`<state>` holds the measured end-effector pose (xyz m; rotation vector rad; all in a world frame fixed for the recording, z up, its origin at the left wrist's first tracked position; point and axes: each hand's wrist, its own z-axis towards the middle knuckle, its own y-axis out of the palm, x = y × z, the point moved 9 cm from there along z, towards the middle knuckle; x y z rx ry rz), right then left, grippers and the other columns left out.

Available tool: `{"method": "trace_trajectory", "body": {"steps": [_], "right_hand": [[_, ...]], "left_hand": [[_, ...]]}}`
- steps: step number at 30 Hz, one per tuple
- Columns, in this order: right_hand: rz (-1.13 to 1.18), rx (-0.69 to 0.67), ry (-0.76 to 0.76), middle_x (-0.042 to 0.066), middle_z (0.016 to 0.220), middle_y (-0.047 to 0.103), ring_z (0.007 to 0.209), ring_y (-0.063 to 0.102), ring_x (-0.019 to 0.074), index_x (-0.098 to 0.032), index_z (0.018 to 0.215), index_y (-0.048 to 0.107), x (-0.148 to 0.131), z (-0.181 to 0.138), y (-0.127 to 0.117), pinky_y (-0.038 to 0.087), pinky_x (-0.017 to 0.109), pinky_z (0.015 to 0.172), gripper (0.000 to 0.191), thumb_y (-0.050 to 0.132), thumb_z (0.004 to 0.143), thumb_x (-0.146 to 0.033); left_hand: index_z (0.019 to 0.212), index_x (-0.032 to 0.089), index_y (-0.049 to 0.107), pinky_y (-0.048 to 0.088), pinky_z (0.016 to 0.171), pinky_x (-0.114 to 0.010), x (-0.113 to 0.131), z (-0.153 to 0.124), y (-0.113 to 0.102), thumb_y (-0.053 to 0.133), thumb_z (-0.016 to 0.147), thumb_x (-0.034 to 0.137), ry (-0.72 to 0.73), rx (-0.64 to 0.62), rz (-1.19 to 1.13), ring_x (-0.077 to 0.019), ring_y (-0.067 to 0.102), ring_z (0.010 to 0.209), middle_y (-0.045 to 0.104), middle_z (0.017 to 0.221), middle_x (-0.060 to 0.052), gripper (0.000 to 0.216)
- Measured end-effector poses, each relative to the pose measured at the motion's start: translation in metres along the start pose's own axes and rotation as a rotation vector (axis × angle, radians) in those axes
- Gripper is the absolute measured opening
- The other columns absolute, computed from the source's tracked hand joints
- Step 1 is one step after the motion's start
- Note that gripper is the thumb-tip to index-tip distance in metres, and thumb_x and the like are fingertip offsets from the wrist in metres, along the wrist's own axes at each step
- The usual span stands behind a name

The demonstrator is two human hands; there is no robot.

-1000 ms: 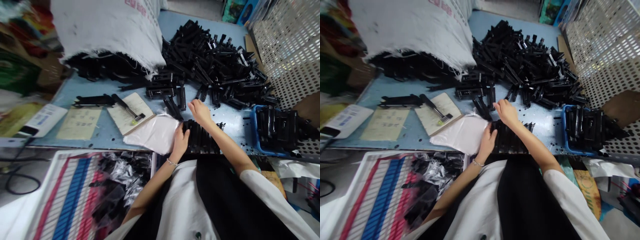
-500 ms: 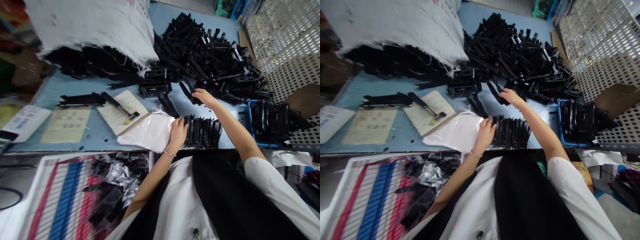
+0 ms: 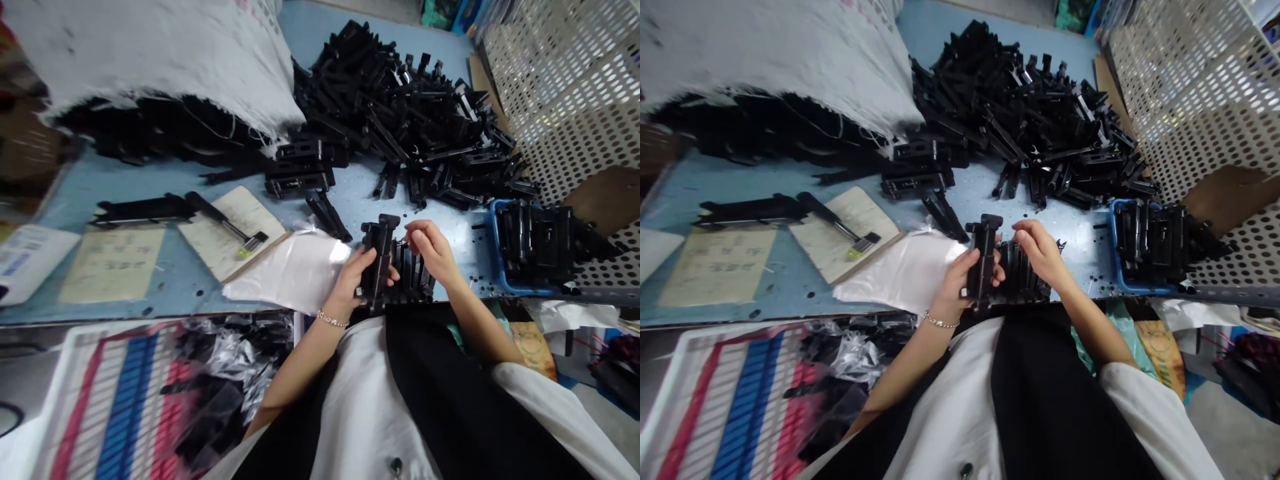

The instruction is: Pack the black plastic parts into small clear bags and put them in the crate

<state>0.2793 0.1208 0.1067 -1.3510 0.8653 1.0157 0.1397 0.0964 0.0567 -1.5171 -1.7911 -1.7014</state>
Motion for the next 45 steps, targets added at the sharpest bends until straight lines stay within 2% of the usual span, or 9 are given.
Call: {"method": "trace_trajectory", "body": {"steps": [2,7,11,14,23,28,32,40,45], "right_hand": [[0.035,-0.007,-0.055,0.006,0.105,0.064,0.080,0.063,0.0176,-0.027,0.127,0.054,-0.007,0.006,0.001,0.054,0.033,0.068,0.052,0.039,0.097,-0.067],[-0.189,0.127,-0.200,0.010,0.113,0.060,0.094,0.060,0.0237,-0.029,0.135,0.052,-0.037,0.005,0.000,0.054,0.041,0.082,0.060,0.053,0.090,-0.067],[-0.084,-0.087,-0.189,0.008,0.114,0.065,0.100,0.063,0.0238,-0.026,0.128,0.059,-0.031,0.008,0.031,0.053,0.041,0.090,0.047,0.049,0.096,-0.059],[0.009,-0.098,-0.189,0.007,0.108,0.066,0.103,0.062,0.0233,-0.025,0.116,0.065,-0.022,0.012,0.040,0.052,0.040,0.091,0.042,0.041,0.100,-0.055],[-0.183,0.082,-0.231,0.007,0.098,0.061,0.087,0.058,0.0209,-0.025,0.112,0.061,-0.030,0.013,0.010,0.049,0.038,0.083,0.040,0.036,0.102,-0.054],[-0.062,-0.084,-0.047,0.001,0.069,0.051,0.065,0.048,0.0151,-0.022,0.074,0.051,-0.021,0.018,0.031,0.042,0.029,0.064,0.053,0.041,0.095,-0.070],[0.274,-0.256,0.228,-0.006,0.055,0.033,0.047,0.029,0.0103,-0.022,0.071,0.045,0.004,0.012,0.056,0.028,0.025,0.046,0.058,0.036,0.093,-0.074],[-0.282,-0.353,-0.363,0.005,0.077,0.055,0.074,0.046,0.0178,-0.020,0.078,0.055,-0.034,-0.050,0.076,0.041,0.032,0.072,0.048,0.041,0.098,-0.061],[-0.113,-0.409,-0.024,-0.001,0.073,0.049,0.067,0.046,0.0132,-0.021,0.076,0.045,0.005,-0.062,0.079,0.040,0.026,0.066,0.044,0.032,0.104,-0.053]], "left_hand": [[0.115,0.018,0.056,0.054,0.050,-0.029,-0.007,-0.003,0.008,0.057,0.086,0.063,-0.024,-0.044,0.008,-0.0166,0.068,0.060,0.068,0.089,-0.006,0.054],[0.121,0.022,0.044,0.058,0.088,-0.043,0.016,-0.016,-0.013,0.074,0.080,0.048,0.293,0.365,0.473,-0.0257,0.068,0.103,0.064,0.118,-0.010,0.057],[0.131,0.022,0.032,0.047,0.106,-0.046,0.025,-0.020,0.001,0.064,0.088,0.050,0.398,0.199,0.673,-0.0294,0.056,0.127,0.053,0.135,-0.016,0.060],[0.129,0.023,0.031,0.048,0.103,-0.044,0.027,-0.021,0.004,0.059,0.090,0.053,0.403,0.089,0.654,-0.0279,0.057,0.123,0.053,0.132,-0.014,0.057],[0.124,0.026,0.029,0.053,0.090,-0.039,0.035,-0.022,-0.007,0.068,0.085,0.053,0.375,0.189,0.595,-0.0202,0.065,0.096,0.060,0.105,-0.003,0.062],[0.128,0.024,0.028,0.051,0.091,-0.040,0.036,-0.021,-0.003,0.062,0.088,0.058,0.407,0.212,0.700,-0.0226,0.063,0.103,0.057,0.118,-0.010,0.062],[0.127,0.024,0.030,0.050,0.092,-0.040,0.034,-0.018,-0.015,0.060,0.088,0.059,0.414,0.264,0.672,-0.0227,0.062,0.106,0.059,0.117,-0.010,0.061],[0.112,0.027,0.035,0.049,0.064,-0.028,0.026,-0.012,-0.035,0.058,0.088,0.062,0.244,0.304,0.258,-0.0129,0.059,0.066,0.057,0.077,0.005,0.048],[0.119,0.026,0.036,0.052,0.072,-0.030,0.023,-0.013,-0.035,0.064,0.085,0.062,0.331,0.335,0.333,-0.0149,0.063,0.077,0.060,0.087,0.001,0.057]]}}
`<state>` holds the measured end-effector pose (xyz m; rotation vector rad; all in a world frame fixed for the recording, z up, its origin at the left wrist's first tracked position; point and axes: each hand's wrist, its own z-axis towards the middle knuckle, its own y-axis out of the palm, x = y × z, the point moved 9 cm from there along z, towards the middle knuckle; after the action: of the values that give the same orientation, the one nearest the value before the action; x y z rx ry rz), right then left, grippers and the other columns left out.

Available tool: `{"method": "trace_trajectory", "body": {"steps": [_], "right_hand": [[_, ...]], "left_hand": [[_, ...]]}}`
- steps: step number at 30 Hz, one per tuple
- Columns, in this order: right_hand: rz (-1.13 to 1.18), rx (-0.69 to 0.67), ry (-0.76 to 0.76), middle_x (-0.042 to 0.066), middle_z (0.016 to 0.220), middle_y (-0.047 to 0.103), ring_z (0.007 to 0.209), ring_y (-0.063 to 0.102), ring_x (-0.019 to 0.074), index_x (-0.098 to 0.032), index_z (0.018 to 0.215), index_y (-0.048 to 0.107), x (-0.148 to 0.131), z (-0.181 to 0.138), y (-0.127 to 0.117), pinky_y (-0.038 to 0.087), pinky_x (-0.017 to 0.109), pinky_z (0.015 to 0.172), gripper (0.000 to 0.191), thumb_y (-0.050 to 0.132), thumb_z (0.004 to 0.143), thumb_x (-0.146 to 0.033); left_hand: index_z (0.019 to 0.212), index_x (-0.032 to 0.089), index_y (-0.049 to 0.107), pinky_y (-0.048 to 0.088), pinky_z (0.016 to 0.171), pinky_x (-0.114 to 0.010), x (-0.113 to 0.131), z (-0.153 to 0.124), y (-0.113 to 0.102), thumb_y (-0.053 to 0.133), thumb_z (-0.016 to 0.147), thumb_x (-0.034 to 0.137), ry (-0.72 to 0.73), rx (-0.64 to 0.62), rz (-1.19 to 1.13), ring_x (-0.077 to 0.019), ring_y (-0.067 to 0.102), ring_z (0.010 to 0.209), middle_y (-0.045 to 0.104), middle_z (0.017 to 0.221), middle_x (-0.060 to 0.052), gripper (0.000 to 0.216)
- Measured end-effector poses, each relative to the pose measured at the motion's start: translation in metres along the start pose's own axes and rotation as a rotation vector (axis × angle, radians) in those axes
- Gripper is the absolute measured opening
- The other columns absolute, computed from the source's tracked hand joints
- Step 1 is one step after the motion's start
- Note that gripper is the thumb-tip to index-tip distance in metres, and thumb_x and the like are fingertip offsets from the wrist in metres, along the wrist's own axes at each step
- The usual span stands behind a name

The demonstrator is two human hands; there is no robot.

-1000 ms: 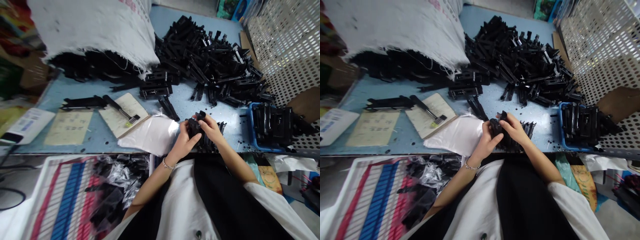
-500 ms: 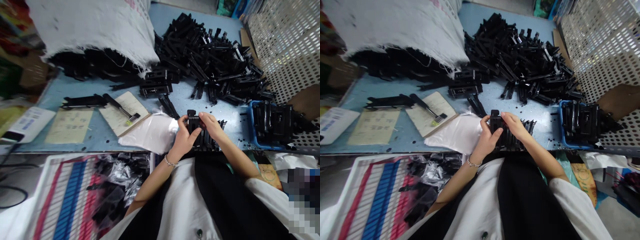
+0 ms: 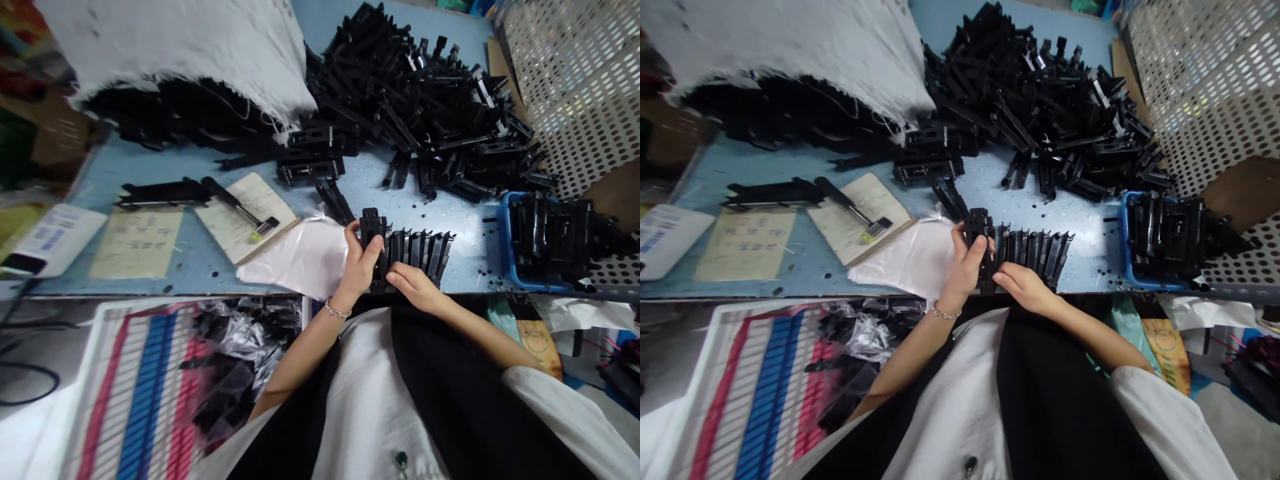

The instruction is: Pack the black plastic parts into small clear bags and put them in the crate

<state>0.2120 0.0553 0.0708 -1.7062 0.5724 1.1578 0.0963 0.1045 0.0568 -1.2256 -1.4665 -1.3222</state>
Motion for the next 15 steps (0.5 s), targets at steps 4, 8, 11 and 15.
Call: {"method": "trace_trajectory", "body": {"steps": [4,8,11,15], "right_hand": [[0.003,0.036,0.119,0.000,0.077,0.054,0.070,0.051,0.0135,-0.020,0.086,0.052,0.015,-0.011,-0.018,0.042,0.026,0.069,0.040,0.035,0.103,-0.052],[-0.243,0.043,-0.042,0.005,0.087,0.059,0.080,0.053,0.0177,-0.020,0.090,0.055,-0.004,-0.015,-0.021,0.043,0.031,0.075,0.038,0.035,0.103,-0.050],[-0.284,-0.023,-0.117,0.005,0.085,0.059,0.078,0.053,0.0180,-0.020,0.089,0.054,-0.013,-0.014,-0.010,0.044,0.031,0.074,0.038,0.029,0.105,-0.045],[-0.202,-0.100,-0.193,0.005,0.085,0.057,0.077,0.052,0.0181,-0.021,0.090,0.053,-0.025,-0.014,-0.004,0.044,0.031,0.073,0.037,0.033,0.104,-0.048]], "left_hand": [[0.120,0.025,0.037,0.053,0.074,-0.032,-0.009,0.003,0.001,0.063,0.085,0.063,0.004,-0.008,0.017,-0.0158,0.065,0.079,0.062,0.088,0.000,0.058],[0.116,0.026,0.036,0.053,0.072,-0.031,-0.008,0.003,0.013,0.062,0.086,0.064,-0.032,-0.064,-0.045,-0.0150,0.064,0.077,0.059,0.081,0.003,0.054],[0.114,0.027,0.037,0.052,0.066,-0.027,-0.002,-0.002,0.021,0.064,0.086,0.061,-0.052,-0.092,-0.065,-0.0134,0.063,0.073,0.058,0.078,0.004,0.052],[0.111,0.026,0.038,0.051,0.059,-0.026,-0.001,-0.008,0.024,0.061,0.088,0.059,-0.094,-0.112,-0.093,-0.0122,0.061,0.065,0.059,0.077,0.005,0.047]]}}
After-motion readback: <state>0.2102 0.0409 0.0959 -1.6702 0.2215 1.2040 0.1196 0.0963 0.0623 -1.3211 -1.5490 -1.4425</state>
